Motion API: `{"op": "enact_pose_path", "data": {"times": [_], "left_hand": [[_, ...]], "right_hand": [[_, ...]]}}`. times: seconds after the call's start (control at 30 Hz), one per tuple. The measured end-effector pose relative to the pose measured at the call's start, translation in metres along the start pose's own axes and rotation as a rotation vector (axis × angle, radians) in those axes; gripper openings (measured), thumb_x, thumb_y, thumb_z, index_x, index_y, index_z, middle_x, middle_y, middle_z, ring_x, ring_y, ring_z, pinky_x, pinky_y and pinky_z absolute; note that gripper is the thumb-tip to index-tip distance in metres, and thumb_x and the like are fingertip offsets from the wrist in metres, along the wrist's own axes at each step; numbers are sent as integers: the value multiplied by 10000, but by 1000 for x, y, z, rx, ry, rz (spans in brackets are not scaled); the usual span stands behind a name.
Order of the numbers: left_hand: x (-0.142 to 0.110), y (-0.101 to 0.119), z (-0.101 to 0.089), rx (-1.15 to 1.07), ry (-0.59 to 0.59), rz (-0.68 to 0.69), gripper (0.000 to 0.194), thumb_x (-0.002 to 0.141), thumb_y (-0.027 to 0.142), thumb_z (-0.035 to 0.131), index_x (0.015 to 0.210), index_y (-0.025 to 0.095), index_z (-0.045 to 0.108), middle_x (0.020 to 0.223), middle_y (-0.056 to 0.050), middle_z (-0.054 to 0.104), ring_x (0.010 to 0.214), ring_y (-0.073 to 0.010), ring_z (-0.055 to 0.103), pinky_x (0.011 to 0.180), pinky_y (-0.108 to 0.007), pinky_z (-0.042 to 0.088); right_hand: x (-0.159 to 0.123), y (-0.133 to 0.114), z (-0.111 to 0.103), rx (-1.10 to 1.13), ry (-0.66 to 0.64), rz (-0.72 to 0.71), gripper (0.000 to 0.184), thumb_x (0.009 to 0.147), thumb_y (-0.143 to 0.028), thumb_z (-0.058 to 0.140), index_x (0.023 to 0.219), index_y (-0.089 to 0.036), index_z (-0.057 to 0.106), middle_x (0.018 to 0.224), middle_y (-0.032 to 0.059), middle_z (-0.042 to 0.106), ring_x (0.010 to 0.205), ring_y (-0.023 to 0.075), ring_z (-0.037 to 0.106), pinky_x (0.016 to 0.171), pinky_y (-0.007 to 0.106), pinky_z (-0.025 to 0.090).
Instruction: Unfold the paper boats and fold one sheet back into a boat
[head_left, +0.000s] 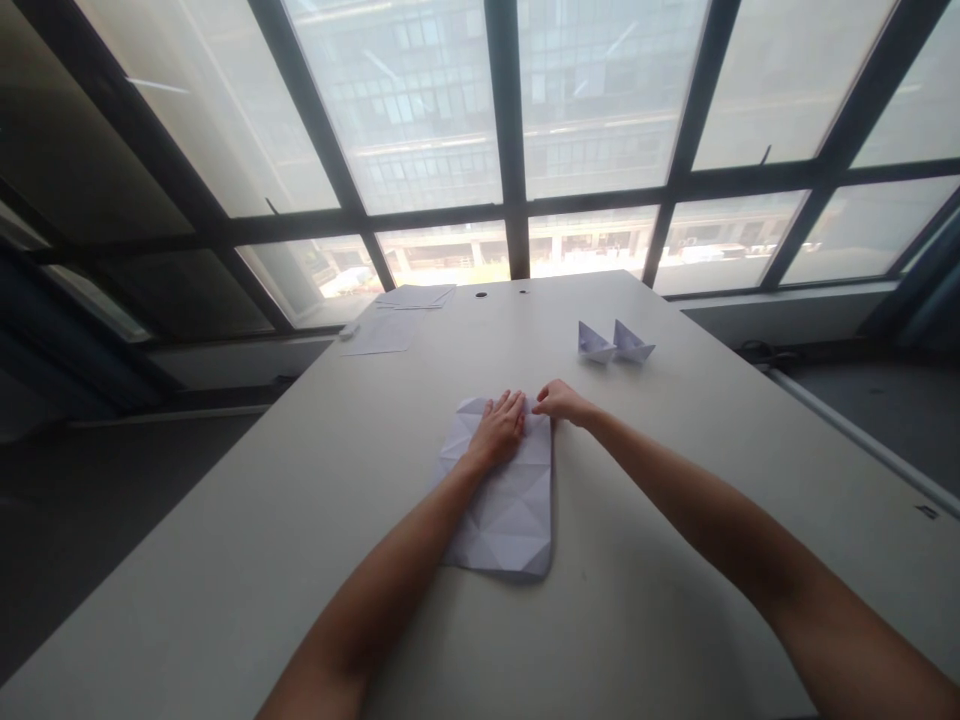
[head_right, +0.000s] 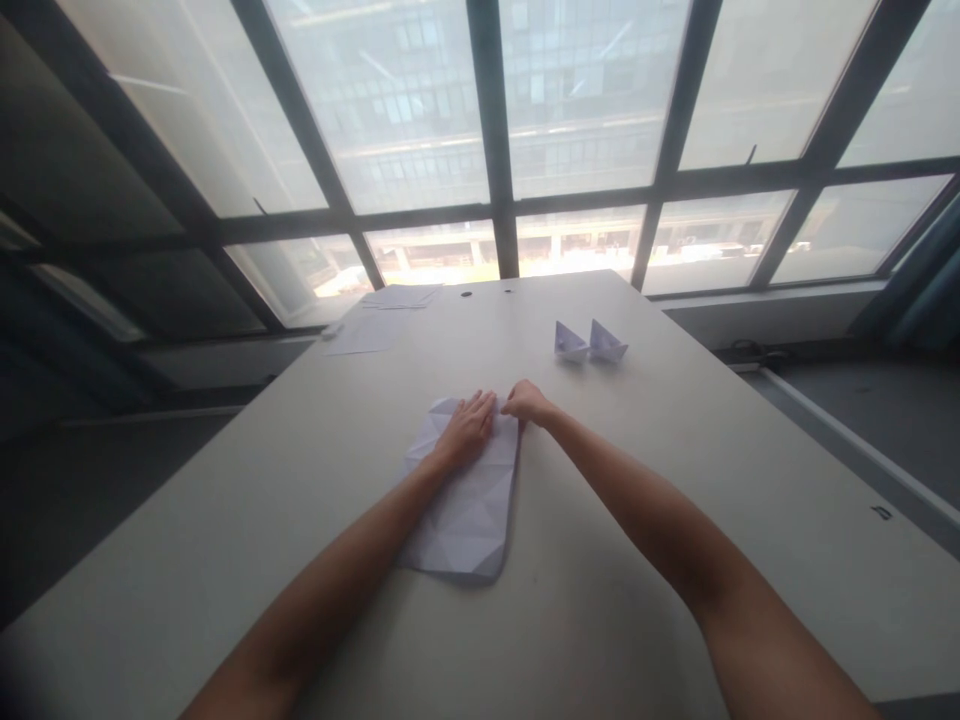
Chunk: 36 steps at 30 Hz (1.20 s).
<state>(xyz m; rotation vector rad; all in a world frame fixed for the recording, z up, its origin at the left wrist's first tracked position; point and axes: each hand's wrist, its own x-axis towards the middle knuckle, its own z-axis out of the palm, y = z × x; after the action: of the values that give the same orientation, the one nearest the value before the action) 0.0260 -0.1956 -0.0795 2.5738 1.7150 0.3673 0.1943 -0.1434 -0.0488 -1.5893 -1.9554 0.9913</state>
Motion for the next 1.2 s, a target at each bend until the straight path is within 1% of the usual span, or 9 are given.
{"op": "enact_pose_path", "data": {"times": [0.1, 0.33, 0.57, 0.67, 0.8, 0.9, 1.0, 1.1, 1.2], "left_hand": [[-1, 3, -2, -33, 6, -13, 501, 1006, 279, 241, 1490, 159, 275, 1553, -108, 310, 1460, -225, 190, 1168, -466, 173], [-1, 3, -2, -104, 36, -25, 504, 1014, 284, 198, 1502, 165, 243, 1559, -100, 296, 1462, -222, 186, 1166, -437, 187], [-1, -2, 1, -64, 35, 110, 519, 988, 293, 279, 1500, 209, 272, 1591, -49, 224, 1477, -211, 111, 1177, -464, 143], [-2, -2, 0, -61, -55, 200, 514, 994, 365, 275, 1497, 260, 290, 1575, -19, 274, 1463, -212, 177, 1174, -472, 155], [-2, -1, 0, -14, -119, 160, 551, 983, 470, 277, 1507, 299, 269, 1582, -7, 254, 1460, -269, 176, 1160, -540, 142], [-2, -5, 3, 30, -124, 85, 527, 985, 435, 270, 1504, 341, 267, 1588, 14, 228, 1465, -304, 143, 1135, -615, 120], [-6, -16, 4, 67, -111, 44, 527, 979, 331, 259, 1507, 339, 265, 1591, 17, 212, 1465, -309, 140, 1116, -650, 128], [-11, -31, 2, 88, -101, -11, 530, 977, 350, 259, 1507, 351, 258, 1590, 17, 216, 1463, -314, 151, 1111, -662, 126], [-12, -43, -4, 87, -121, -90, 528, 974, 410, 266, 1501, 390, 254, 1592, 30, 209, 1463, -333, 136, 1106, -676, 109]], "right_hand": [[7, -6, -1, 60, -100, 4, 153, 670, -178, 728, 624, -133, 589, 481, -52, 476, 476, 89, 478, 463, 184, 374], [17, -3, -14, 147, -222, -42, 124, 759, -217, 688, 858, -147, 664, 661, 13, 634, 598, 120, 592, 552, 196, 481], [10, 16, -9, -60, 25, -85, 82, 746, -172, 707, 795, -132, 656, 760, 43, 665, 736, 161, 610, 710, 253, 470], [-7, 15, 2, -157, 164, -105, 144, 814, -181, 631, 953, -152, 652, 975, 96, 668, 963, 218, 590, 877, 321, 432], [-37, 8, 24, -462, 398, -175, 270, 896, -194, 487, 1134, -148, 607, 1200, 173, 582, 1171, 283, 487, 971, 383, 384], [-65, 4, 48, -546, 282, -192, 395, 943, -216, 382, 1297, -120, 527, 1323, 203, 522, 1237, 301, 451, 1022, 435, 345], [-100, 1, 72, -573, 134, -228, 605, 957, -388, 398, 1459, -53, 339, 1528, 246, 279, 1418, 370, 204, 1120, 578, 134], [-136, -4, 85, -547, -6, -464, 725, 962, -504, 363, 1524, -79, 192, 1574, 226, 165, 1462, 343, 84, 1136, 591, -15], [-159, -10, 87, -505, -133, -627, 712, 959, -570, 326, 1530, -160, 214, 1586, 193, 146, 1470, 329, 58, 1146, 568, -4]]}}
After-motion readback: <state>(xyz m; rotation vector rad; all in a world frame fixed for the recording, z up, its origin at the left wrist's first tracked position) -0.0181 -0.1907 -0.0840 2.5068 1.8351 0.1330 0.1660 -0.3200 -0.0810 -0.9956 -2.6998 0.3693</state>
